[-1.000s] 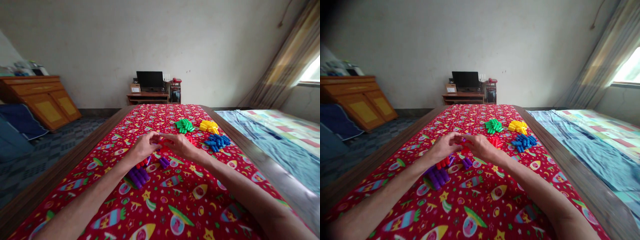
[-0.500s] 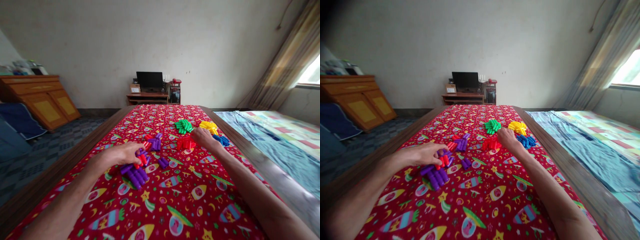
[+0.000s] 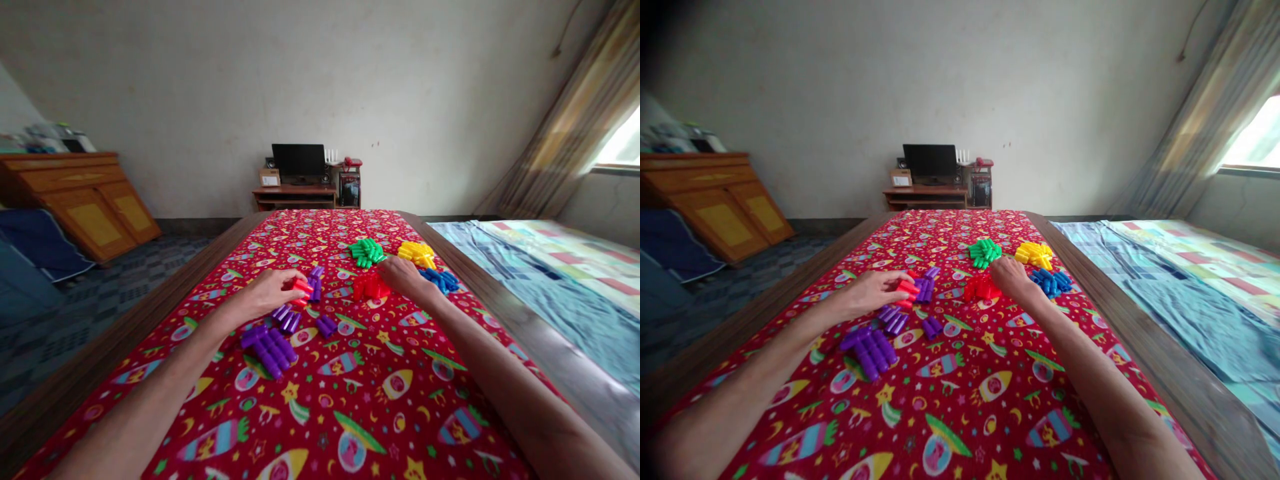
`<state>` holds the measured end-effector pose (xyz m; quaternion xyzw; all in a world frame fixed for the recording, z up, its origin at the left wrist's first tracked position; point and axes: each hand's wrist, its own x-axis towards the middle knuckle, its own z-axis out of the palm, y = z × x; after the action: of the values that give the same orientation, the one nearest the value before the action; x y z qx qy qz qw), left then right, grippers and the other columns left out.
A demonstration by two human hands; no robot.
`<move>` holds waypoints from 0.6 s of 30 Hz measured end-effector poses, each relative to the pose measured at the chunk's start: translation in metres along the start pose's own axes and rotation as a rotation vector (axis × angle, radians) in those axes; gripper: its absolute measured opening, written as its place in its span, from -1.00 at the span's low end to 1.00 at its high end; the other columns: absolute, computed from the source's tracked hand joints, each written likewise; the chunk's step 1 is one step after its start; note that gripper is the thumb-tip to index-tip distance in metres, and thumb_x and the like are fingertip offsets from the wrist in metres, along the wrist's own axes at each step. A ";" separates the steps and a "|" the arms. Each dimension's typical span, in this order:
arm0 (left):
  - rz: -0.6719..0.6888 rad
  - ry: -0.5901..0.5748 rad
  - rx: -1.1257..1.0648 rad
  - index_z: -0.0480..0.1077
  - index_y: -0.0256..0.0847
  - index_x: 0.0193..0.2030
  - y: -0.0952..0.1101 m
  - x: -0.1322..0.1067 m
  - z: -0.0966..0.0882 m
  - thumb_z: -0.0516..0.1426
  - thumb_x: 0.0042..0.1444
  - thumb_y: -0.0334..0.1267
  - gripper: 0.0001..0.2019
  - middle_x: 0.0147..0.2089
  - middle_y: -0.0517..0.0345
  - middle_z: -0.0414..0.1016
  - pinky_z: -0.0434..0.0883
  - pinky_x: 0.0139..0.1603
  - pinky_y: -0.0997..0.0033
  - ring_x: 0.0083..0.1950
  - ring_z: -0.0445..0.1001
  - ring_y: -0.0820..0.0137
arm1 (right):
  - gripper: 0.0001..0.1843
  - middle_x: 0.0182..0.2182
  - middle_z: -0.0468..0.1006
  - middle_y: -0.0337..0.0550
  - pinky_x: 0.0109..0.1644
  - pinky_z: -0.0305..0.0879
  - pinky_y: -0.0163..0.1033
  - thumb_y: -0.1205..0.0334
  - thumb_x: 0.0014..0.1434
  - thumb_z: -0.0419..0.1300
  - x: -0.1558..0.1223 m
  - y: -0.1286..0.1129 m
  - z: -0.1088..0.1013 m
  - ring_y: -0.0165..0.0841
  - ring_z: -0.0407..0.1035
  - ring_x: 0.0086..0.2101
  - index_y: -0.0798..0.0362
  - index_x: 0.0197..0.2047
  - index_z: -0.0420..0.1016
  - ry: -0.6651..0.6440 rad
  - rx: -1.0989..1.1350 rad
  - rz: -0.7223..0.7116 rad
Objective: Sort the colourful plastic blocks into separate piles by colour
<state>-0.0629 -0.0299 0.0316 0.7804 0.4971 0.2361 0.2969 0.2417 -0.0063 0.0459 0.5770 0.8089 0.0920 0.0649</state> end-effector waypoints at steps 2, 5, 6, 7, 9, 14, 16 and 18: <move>-0.004 0.018 -0.181 0.45 -0.24 -0.10 -0.001 0.004 0.004 0.20 -0.04 -0.12 -0.64 -0.15 0.00 0.62 0.49 -0.13 0.27 -0.15 0.59 0.22 | -0.64 -0.33 0.52 0.08 -0.38 0.12 -0.29 0.44 0.29 -0.11 0.000 0.002 -0.002 -0.31 0.38 -0.38 0.23 -0.16 0.52 0.023 0.037 0.058; -0.014 0.057 -0.332 0.40 -0.24 -0.07 0.004 0.008 0.013 0.26 -0.11 -0.14 -0.57 -0.15 -0.03 0.62 0.50 -0.10 0.20 -0.15 0.60 0.20 | -0.64 -0.42 0.51 0.03 -0.41 0.05 -0.29 0.43 0.27 -0.09 -0.002 0.000 -0.010 -0.37 0.32 -0.46 0.22 -0.27 0.55 0.128 0.133 0.085; -0.012 0.078 -0.344 0.39 -0.24 -0.08 0.007 0.009 0.017 0.28 -0.14 -0.15 -0.55 -0.17 -0.02 0.62 0.50 -0.11 0.19 -0.17 0.60 0.20 | -0.64 -0.46 0.49 -0.02 -0.41 0.04 -0.29 0.42 0.28 -0.08 -0.004 -0.004 -0.012 -0.39 0.29 -0.48 0.21 -0.29 0.55 0.186 0.199 0.044; -0.005 0.102 -0.340 0.38 -0.23 -0.08 0.010 0.009 0.022 0.30 -0.16 -0.14 -0.54 -0.20 0.01 0.62 0.50 -0.13 0.19 -0.19 0.60 0.21 | -0.65 -0.48 0.48 -0.06 -0.40 0.03 -0.31 0.38 0.30 -0.07 -0.006 -0.009 -0.014 -0.42 0.26 -0.49 0.20 -0.30 0.55 0.250 0.286 -0.038; 0.025 0.148 -0.313 0.36 -0.20 -0.10 0.017 0.009 0.033 0.31 -0.16 -0.12 -0.54 -0.25 0.07 0.61 0.50 -0.17 0.22 -0.22 0.59 0.22 | -0.67 -0.49 0.48 -0.15 -0.39 0.04 -0.34 0.28 0.33 -0.03 -0.011 -0.025 -0.014 -0.46 0.24 -0.49 0.17 -0.24 0.55 0.332 0.507 -0.303; 0.137 0.216 -0.186 0.29 -0.14 -0.08 0.032 0.003 0.055 0.27 -0.05 -0.04 -0.57 -0.24 0.12 0.57 0.50 -0.22 0.30 -0.20 0.57 0.26 | -0.76 -0.49 0.49 -0.25 -0.42 0.02 -0.40 0.27 0.26 0.09 -0.015 -0.052 -0.011 -0.53 0.21 -0.52 0.14 -0.12 0.55 0.322 0.801 -0.613; 0.188 0.269 -0.104 0.28 -0.14 -0.07 0.033 0.002 0.056 0.25 -0.01 -0.04 -0.58 -0.19 0.09 0.54 0.51 -0.18 0.27 -0.16 0.55 0.25 | -0.79 -0.54 0.44 -0.27 -0.43 0.00 -0.39 0.30 0.23 0.10 -0.010 -0.044 -0.011 -0.53 0.19 -0.54 0.15 -0.24 0.57 0.378 0.771 -0.522; 0.257 0.320 -0.004 0.29 -0.16 -0.07 0.032 0.003 0.052 0.21 0.04 -0.08 -0.64 -0.14 0.07 0.50 0.51 -0.10 0.22 -0.10 0.53 0.25 | -0.76 -0.58 0.41 -0.27 -0.42 -0.01 -0.37 0.29 0.22 0.09 -0.003 -0.026 -0.009 -0.51 0.19 -0.54 0.15 -0.37 0.56 0.437 0.721 -0.357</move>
<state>-0.0071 -0.0492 0.0175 0.7892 0.4339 0.3942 0.1831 0.2164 -0.0177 0.0491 0.3812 0.8709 -0.0886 -0.2974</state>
